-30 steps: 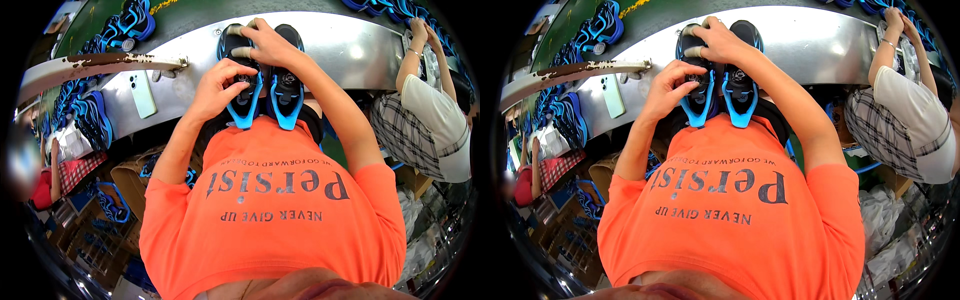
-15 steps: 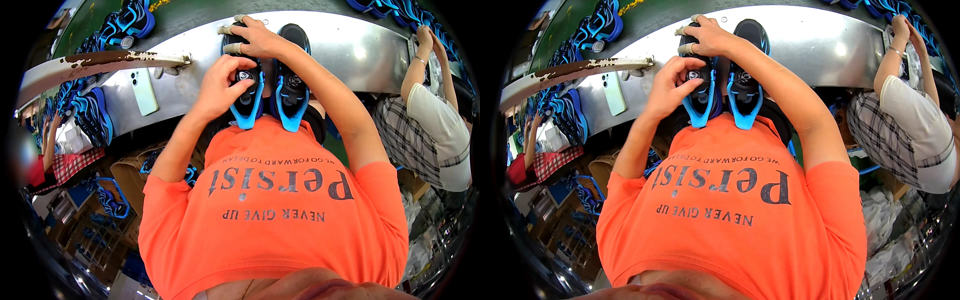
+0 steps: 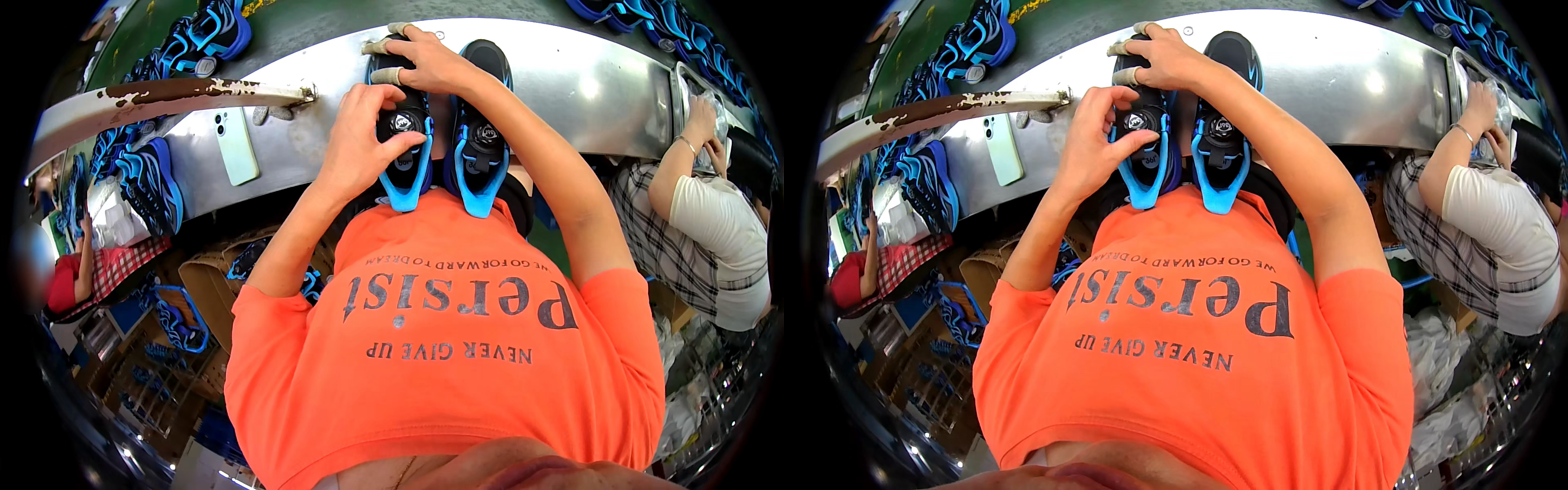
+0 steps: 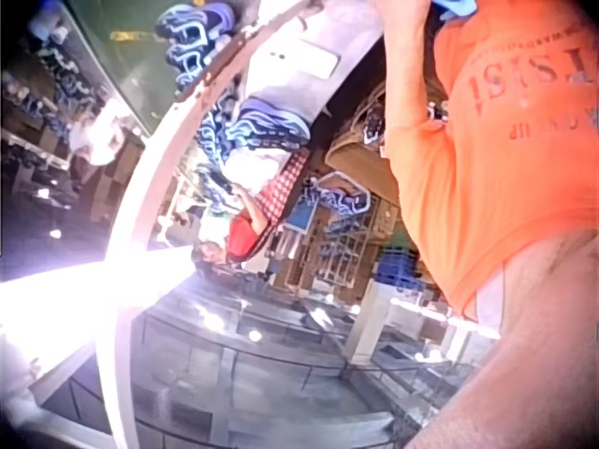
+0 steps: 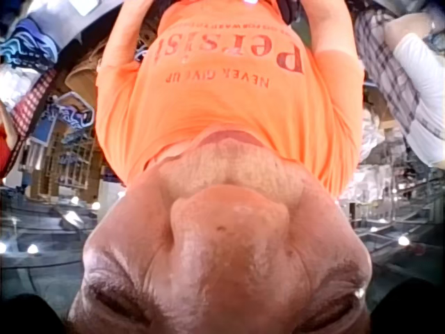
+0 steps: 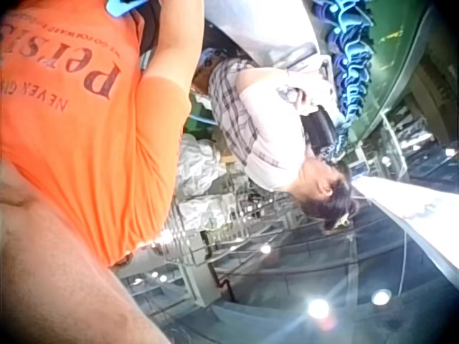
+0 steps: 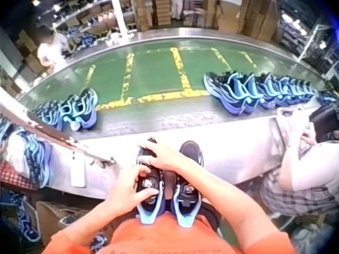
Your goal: The person performs a series of assembly steps on several blue and black shoes by hand, including inserting white support components, wiping the shoe surfaces, and placing completed units back onto a moving conveyor belt.
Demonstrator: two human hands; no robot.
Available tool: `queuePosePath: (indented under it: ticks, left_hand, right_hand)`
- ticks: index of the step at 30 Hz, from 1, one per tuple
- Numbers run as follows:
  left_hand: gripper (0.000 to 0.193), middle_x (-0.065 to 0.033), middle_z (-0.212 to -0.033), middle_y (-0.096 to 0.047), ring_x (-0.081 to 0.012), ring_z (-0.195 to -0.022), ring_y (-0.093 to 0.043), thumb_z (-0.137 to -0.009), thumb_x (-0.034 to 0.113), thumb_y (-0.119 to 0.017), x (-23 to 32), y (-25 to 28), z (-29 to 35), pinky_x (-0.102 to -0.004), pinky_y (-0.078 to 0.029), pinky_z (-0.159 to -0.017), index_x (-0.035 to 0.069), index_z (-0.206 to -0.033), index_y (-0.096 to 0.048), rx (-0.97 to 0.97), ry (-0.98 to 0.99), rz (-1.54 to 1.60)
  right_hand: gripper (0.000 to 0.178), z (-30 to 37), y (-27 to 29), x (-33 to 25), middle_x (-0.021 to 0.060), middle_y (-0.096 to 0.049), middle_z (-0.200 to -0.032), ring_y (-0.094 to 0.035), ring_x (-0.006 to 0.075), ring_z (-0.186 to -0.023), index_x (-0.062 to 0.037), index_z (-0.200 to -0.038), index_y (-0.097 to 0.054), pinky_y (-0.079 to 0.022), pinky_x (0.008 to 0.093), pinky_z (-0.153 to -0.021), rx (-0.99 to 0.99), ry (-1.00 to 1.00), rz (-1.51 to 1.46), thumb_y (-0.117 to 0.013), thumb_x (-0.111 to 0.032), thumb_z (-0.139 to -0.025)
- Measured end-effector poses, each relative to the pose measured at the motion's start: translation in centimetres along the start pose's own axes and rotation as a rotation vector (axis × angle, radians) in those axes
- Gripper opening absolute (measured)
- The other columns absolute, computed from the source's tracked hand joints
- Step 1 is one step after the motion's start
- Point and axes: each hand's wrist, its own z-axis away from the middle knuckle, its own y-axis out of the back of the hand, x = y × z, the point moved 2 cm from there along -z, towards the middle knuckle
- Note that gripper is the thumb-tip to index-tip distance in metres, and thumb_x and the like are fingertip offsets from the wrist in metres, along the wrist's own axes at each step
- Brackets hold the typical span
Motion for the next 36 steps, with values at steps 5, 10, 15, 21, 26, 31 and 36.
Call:
queuePosePath:
  ticks: [5,10,15,21,26,31,36]
  left_hand:
    - [0.038,-0.0031,-0.105,-0.061,-0.0107,-0.086,-0.052,-0.083,0.006,-0.065,-1.8,0.5,-0.4,-0.0228,-0.041,-0.078,0.005,-0.12,-0.06,-0.205,0.053,0.232]
    - [0.044,-0.0059,-0.107,-0.06,-0.0185,-0.095,-0.053,-0.079,0.013,-0.071,-1.0,0.9,-0.5,-0.0283,-0.043,-0.084,0.007,-0.12,-0.058,-0.053,-0.208,-0.107]
    - [0.042,-0.0046,-0.107,-0.06,-0.0157,-0.095,-0.054,-0.078,0.012,-0.072,-3.1,-0.1,-0.5,-0.0261,-0.042,-0.084,0.006,-0.119,-0.062,-0.103,0.011,0.165]
    - [0.041,-0.0029,-0.11,-0.065,-0.0156,-0.105,-0.052,-0.082,0.011,-0.066,-5.0,2.1,-2.9,-0.0277,-0.041,-0.09,0.007,-0.123,-0.063,-0.556,-0.124,0.331]
    - [0.026,-0.0017,-0.104,-0.06,-0.0171,-0.103,-0.051,-0.08,0.015,-0.068,-3.2,1.0,-1.0,-0.0305,-0.04,-0.091,0.006,-0.104,-0.068,-0.223,-0.075,0.275]
    - [0.027,-0.0033,-0.102,-0.06,-0.0195,-0.102,-0.053,-0.083,0.011,-0.066,-4.9,1.2,-2.1,-0.0309,-0.039,-0.096,0.007,-0.109,-0.069,-0.416,-0.247,0.328]
    - [0.033,-0.0012,-0.107,-0.062,-0.0141,-0.102,-0.054,-0.087,0.008,-0.061,-5.2,2.0,-2.7,-0.0269,-0.042,-0.091,0.006,-0.121,-0.062,-0.56,0.116,0.672]
  right_hand:
    - [0.049,-0.1,-0.1,-0.1,0.0221,-0.044,-0.138,-0.046,0.0433,-0.121,-0.0188,-0.13,-0.059,-0.039,0.046,-0.103,0.004,0.028,-0.002,-0.066,-0.033,-0.084]
    - [0.049,-0.2,-0.1,0.0,0.0217,-0.044,-0.138,-0.046,0.0435,-0.121,-0.0185,-0.13,-0.058,-0.039,0.046,-0.103,0.005,0.025,-0.005,-0.066,-0.033,-0.084]
    - [0.048,-0.2,-0.3,0.1,0.0213,-0.044,-0.139,-0.046,0.0426,-0.121,-0.0173,-0.13,-0.059,-0.039,0.0456,-0.103,-0.007,0.002,0.002,-0.066,-0.031,-0.084]
    - [0.047,-0.1,-0.3,-0.2,0.0203,-0.044,-0.138,-0.047,0.0416,-0.121,-0.0169,-0.129,-0.059,-0.039,0.0453,-0.103,-0.018,-0.002,0.024,-0.066,-0.028,-0.084]
    - [0.047,-0.1,-0.5,0.0,0.02,-0.044,-0.137,-0.047,0.0408,-0.121,-0.0163,-0.129,-0.059,-0.039,0.0455,-0.103,-0.021,-0.021,0.001,-0.067,-0.029,-0.084]
    - [0.047,-0.3,-0.8,-0.1,0.0211,-0.045,-0.137,-0.048,0.0414,-0.12,-0.0162,-0.129,-0.059,-0.04,0.0453,-0.102,-0.004,0.014,0.074,-0.067,-0.03,-0.084]
    - [0.044,0.4,0.9,-0.8,0.0199,-0.05,-0.13,-0.052,0.0387,-0.116,-0.0157,-0.127,-0.06,-0.043,0.0398,-0.098,-0.003,-0.014,0.039,-0.066,-0.029,-0.085]
